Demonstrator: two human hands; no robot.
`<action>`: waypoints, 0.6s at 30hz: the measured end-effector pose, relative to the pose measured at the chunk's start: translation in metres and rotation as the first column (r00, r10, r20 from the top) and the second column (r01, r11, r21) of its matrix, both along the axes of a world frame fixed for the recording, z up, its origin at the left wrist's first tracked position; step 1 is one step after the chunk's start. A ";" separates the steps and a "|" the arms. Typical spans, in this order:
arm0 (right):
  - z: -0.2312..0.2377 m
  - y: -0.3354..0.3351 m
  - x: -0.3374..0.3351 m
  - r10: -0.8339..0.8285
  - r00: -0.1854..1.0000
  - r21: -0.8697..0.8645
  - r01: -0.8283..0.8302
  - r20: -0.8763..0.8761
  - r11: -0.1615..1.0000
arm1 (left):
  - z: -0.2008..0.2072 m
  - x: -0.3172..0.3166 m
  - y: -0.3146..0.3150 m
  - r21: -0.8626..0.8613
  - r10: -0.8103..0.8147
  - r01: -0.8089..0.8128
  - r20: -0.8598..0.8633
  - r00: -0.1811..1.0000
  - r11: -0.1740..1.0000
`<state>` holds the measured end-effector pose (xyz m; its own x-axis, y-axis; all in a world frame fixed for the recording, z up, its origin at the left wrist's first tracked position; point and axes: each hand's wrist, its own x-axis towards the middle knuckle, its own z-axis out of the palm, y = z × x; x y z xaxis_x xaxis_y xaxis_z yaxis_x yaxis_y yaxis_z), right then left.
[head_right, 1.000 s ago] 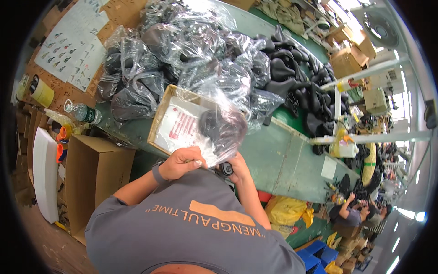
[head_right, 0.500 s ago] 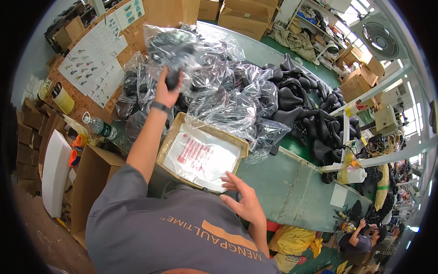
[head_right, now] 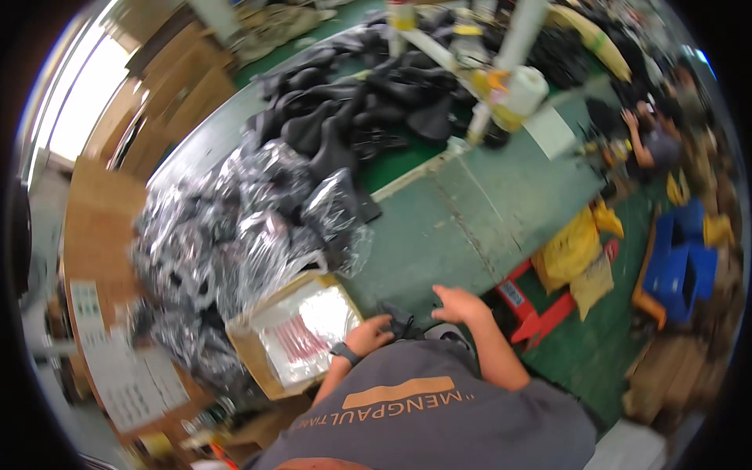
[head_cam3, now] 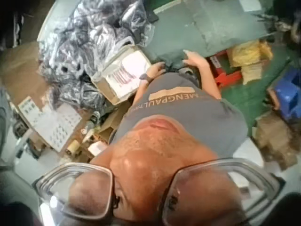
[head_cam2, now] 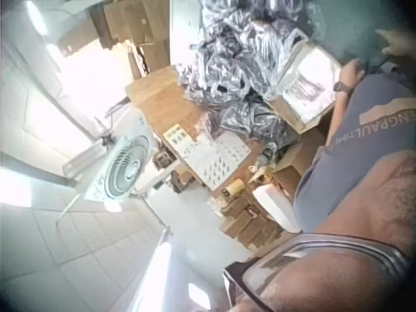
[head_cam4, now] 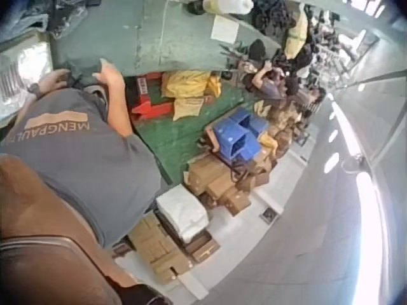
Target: Inspecting and wiping down bicycle seats before putting them in plastic bags.
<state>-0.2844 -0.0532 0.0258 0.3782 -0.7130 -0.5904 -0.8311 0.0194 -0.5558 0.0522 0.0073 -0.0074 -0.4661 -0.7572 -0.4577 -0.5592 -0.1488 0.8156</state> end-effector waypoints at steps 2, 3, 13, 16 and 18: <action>-0.014 -0.062 -0.026 0.019 0.996 0.008 -0.018 -0.083 1.000 | -0.029 -0.024 -0.001 0.056 -0.134 0.134 -0.005 0.991 0.989; -0.044 -0.090 -0.039 -0.009 0.999 -0.058 0.007 -0.032 0.998 | -0.036 -0.028 -0.003 0.134 -0.091 0.093 -0.026 0.996 0.987; -0.213 -0.475 -0.099 -0.811 0.511 -0.321 0.848 0.285 0.422 | 0.002 -0.071 -0.049 0.201 0.479 -0.481 0.061 0.876 0.853; -0.236 -0.554 -0.121 -0.859 0.367 -0.275 0.920 0.356 0.279 | 0.010 -0.073 -0.092 0.281 0.526 -0.504 -0.004 0.851 0.817; -0.242 -0.568 -0.120 -0.865 0.381 -0.170 0.924 0.327 0.343 | 0.020 -0.072 -0.148 0.159 0.519 -0.518 0.039 0.854 0.841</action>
<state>-0.4042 -0.6216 -0.2158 -0.5354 -0.7879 -0.3041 -0.3179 0.5216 -0.7918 -0.0199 -0.1403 0.0130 -0.0287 -0.8070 -0.5898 -0.3597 -0.5422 0.7594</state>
